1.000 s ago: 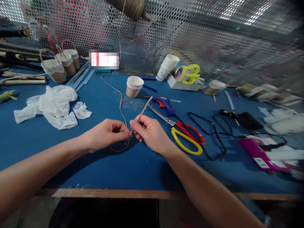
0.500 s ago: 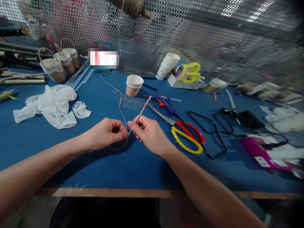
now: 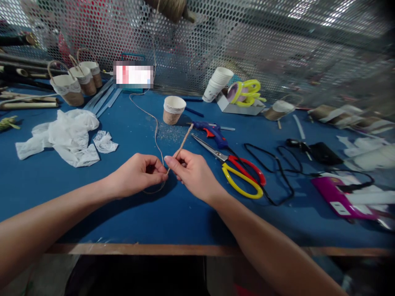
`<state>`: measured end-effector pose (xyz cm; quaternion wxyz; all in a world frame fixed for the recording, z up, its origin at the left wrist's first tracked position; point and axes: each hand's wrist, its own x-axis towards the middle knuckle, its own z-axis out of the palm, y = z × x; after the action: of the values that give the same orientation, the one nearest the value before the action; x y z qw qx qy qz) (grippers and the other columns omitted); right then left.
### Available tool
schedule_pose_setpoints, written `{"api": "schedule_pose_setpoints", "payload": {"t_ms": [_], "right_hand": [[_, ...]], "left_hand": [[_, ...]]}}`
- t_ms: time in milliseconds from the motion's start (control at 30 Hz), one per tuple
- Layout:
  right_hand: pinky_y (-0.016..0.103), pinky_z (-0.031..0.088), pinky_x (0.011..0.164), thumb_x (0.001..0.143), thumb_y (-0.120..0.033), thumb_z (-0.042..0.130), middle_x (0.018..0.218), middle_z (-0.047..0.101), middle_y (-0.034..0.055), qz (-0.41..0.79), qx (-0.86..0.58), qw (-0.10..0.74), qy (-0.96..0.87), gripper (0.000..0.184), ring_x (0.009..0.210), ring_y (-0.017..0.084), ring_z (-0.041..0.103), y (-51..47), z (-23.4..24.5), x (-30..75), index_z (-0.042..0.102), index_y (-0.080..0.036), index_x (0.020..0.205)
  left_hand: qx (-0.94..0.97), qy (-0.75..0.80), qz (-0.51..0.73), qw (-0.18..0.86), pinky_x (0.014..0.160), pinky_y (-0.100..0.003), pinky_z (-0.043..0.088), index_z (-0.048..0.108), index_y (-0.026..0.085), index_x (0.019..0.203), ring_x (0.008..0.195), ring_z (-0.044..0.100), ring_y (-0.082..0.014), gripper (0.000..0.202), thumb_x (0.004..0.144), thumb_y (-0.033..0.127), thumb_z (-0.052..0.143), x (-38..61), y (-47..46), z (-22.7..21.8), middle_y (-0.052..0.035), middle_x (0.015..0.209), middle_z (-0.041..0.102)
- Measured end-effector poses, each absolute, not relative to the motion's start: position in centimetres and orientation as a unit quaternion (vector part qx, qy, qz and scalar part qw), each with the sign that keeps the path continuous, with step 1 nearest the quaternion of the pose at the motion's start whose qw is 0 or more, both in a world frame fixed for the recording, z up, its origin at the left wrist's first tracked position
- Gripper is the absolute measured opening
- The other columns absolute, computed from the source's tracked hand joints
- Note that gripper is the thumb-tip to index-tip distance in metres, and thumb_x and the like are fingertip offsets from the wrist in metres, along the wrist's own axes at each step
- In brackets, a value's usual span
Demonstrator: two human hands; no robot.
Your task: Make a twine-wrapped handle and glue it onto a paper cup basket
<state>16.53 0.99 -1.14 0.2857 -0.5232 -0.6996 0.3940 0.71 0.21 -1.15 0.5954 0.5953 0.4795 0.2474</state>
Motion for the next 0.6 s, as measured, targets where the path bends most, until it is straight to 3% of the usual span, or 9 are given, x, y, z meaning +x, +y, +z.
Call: {"api": "schedule_pose_setpoints", "payload": {"t_ms": [100,300,600], "right_hand": [[0.019,0.031,0.040,0.078,-0.041,0.051,0.048,0.042,-0.0051,0.405,-0.520,0.293,-0.692,0.030,0.043,0.006,0.039,0.90,-1.15,16.47,0.046,-0.016,0.063],[0.019,0.042,0.046,0.080,-0.035,0.051,0.062,0.050,-0.0025,0.573,-0.402,0.289,-0.654,0.021,0.052,0.007,0.048,1.34,-0.89,16.92,0.048,-0.016,0.073],[0.018,0.038,0.042,0.080,-0.035,0.051,0.052,0.045,-0.0048,0.526,-0.454,0.264,-0.669,0.022,0.046,0.006,0.044,1.44,-0.72,17.05,0.048,-0.016,0.070]], "left_hand": [[0.576,0.483,0.257,0.608,0.048,-0.020,0.030,0.051,0.013,0.061,0.049,0.040,-0.0067,0.014,0.064,0.024,0.060,0.83,0.10,-1.02,0.0047,0.054,0.048],[0.534,0.457,0.259,0.662,0.047,-0.019,0.027,0.052,0.013,0.059,0.048,0.037,-0.0052,0.015,0.064,0.022,0.062,0.77,0.14,-0.48,0.0057,0.052,0.047],[0.557,0.444,0.245,0.657,0.050,-0.019,0.029,0.056,0.012,0.064,0.052,0.039,-0.0054,0.012,0.067,0.023,0.059,0.33,0.47,-0.64,0.0051,0.057,0.050]]}}
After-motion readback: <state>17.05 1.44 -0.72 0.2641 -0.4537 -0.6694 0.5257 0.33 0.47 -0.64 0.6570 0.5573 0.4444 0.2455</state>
